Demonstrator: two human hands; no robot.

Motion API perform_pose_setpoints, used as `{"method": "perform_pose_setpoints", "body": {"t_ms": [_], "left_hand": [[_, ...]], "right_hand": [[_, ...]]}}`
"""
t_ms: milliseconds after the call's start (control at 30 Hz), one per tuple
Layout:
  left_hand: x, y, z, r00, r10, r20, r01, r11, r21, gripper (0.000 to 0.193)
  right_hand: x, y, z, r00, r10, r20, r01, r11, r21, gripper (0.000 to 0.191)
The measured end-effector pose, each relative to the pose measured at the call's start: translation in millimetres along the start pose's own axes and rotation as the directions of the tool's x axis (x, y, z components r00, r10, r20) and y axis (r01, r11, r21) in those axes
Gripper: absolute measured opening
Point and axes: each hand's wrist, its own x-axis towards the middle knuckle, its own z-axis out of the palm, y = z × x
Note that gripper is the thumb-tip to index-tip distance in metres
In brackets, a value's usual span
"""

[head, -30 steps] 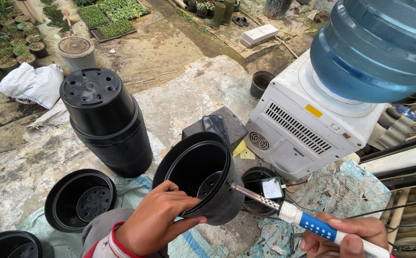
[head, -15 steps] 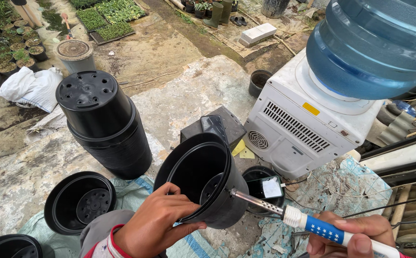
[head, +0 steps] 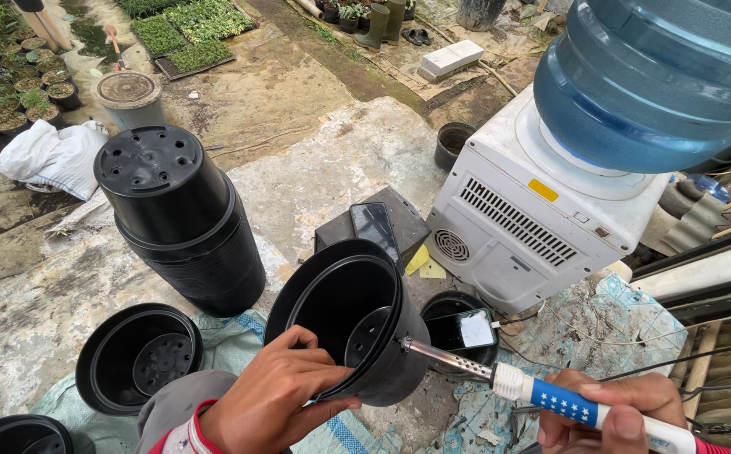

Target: The person uses a soldering iron to melt holes into the sides of black plastic pots. They hold each pot, apply the tool to create holes, inspect the result, and place the pot down before picking up another.

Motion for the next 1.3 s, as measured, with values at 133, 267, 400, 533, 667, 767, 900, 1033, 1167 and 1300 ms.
{"method": "perform_pose_setpoints", "body": {"t_ms": [133, 267, 400, 533, 667, 767, 900, 1033, 1167, 1300], "left_hand": [[-1.6, -1.6, 1.9, 0.999, -0.034, 0.022, 0.034, 0.999, -0.008, 0.022], [-4.1, -2.6, 4.9, 1.000, -0.020, 0.008, 0.020, 0.999, -0.039, 0.023], [-5.2, -4.4, 7.1, 1.000, 0.004, -0.003, -0.004, 1.000, -0.028, 0.025], [-5.8, -4.1, 5.3, 0.999, -0.025, 0.025, 0.026, 0.999, -0.038, 0.025], [-4.3, -0.7, 3.0, 1.000, -0.012, 0.007, 0.012, 1.000, -0.024, 0.024], [-3.7, 1.9, 0.3, 0.999, -0.042, 0.004, 0.042, 0.999, -0.031, 0.024], [-1.7, 3.7, -1.4, 0.995, -0.096, -0.006, 0.096, 0.995, -0.028, 0.022], [-3.5, 3.8, -3.9, 0.983, -0.109, -0.149, 0.110, 0.994, -0.004, 0.025], [-7.8, 4.4, -2.0, 0.948, -0.068, -0.312, 0.045, 0.996, -0.081, 0.023], [-7.4, 7.9, 13.7, 0.889, 0.030, -0.456, -0.126, 0.975, -0.182, 0.029]], "right_hand": [[-0.5, 0.5, 2.1, 0.999, 0.001, 0.045, -0.003, 0.999, 0.040, 0.027], [-0.6, 0.9, 8.0, 1.000, -0.003, -0.006, 0.003, 0.999, 0.033, 0.027], [3.0, 0.3, 15.6, 1.000, -0.006, -0.017, 0.007, 1.000, 0.025, 0.028], [1.9, -0.6, 24.2, 0.998, -0.020, -0.063, 0.021, 1.000, 0.015, 0.027], [-3.2, 1.3, 28.7, 0.997, -0.041, -0.059, 0.043, 0.999, 0.032, 0.027], [-5.7, 4.4, 29.4, 0.993, -0.067, -0.094, 0.067, 0.998, 0.002, 0.026], [-1.0, -7.3, 22.5, 0.998, -0.041, -0.042, 0.033, 0.986, -0.160, 0.028], [8.3, -12.6, 28.6, 0.949, -0.240, -0.205, 0.221, 0.969, -0.109, 0.030], [22.3, 0.0, 50.7, 0.843, -0.325, -0.427, 0.258, 0.943, -0.208, 0.032], [31.3, 15.8, 72.4, 0.926, -0.076, -0.370, 0.015, 0.986, -0.168, 0.035]]}}
